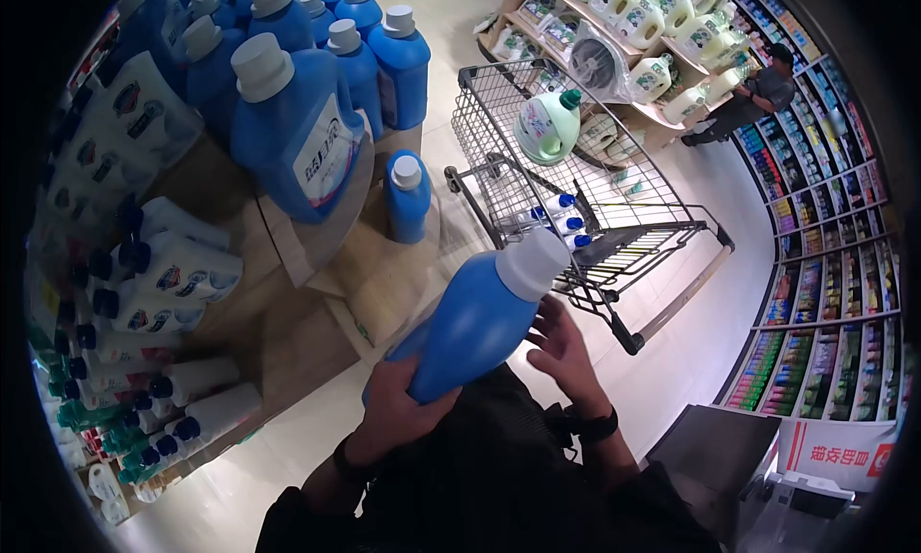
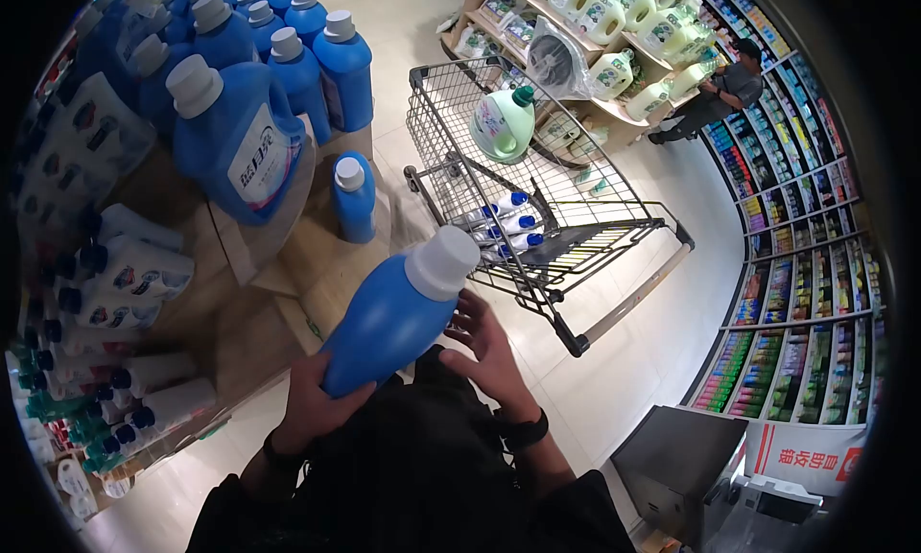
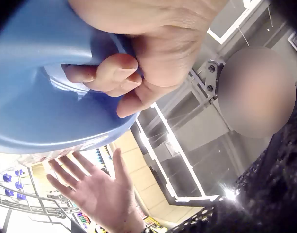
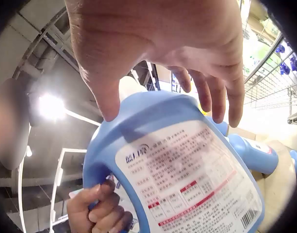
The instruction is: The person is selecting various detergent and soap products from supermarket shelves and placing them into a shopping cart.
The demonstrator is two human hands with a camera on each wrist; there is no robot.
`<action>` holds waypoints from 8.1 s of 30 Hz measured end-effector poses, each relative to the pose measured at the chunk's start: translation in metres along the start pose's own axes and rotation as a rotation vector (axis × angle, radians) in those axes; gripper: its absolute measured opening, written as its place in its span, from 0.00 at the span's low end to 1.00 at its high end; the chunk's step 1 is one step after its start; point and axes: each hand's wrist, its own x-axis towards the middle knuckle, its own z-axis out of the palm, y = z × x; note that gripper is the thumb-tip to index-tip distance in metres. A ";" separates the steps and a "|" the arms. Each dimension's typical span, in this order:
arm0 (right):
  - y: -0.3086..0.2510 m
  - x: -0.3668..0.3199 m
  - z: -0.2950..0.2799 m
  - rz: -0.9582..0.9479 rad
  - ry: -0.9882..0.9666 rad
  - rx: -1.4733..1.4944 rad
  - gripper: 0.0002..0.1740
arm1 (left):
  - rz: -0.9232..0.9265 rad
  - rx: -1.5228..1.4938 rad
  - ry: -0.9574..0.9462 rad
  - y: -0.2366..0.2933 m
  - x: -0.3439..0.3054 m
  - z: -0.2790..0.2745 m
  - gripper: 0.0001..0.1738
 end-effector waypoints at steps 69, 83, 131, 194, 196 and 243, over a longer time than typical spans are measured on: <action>-0.050 0.233 -0.473 0.301 0.639 -1.105 0.34 | -0.106 -0.008 -0.637 -0.179 0.445 0.481 0.20; -0.013 0.250 -0.480 0.452 0.531 -1.090 0.38 | -0.286 0.051 -0.762 -0.247 0.440 0.510 0.24; 0.110 0.307 -0.503 0.860 0.393 -1.133 0.36 | -0.309 0.204 -0.966 -0.124 0.447 0.379 0.34; 0.067 0.311 -0.092 0.589 -0.138 -0.426 0.21 | -0.043 0.212 0.295 -0.245 0.284 -0.029 0.57; 0.114 0.336 -0.090 0.428 -0.136 -0.718 0.29 | -0.008 0.147 0.171 -0.241 0.282 -0.034 0.57; 0.045 0.241 -0.088 0.531 0.246 0.029 0.11 | -0.481 -0.430 0.092 -0.171 0.201 0.031 0.36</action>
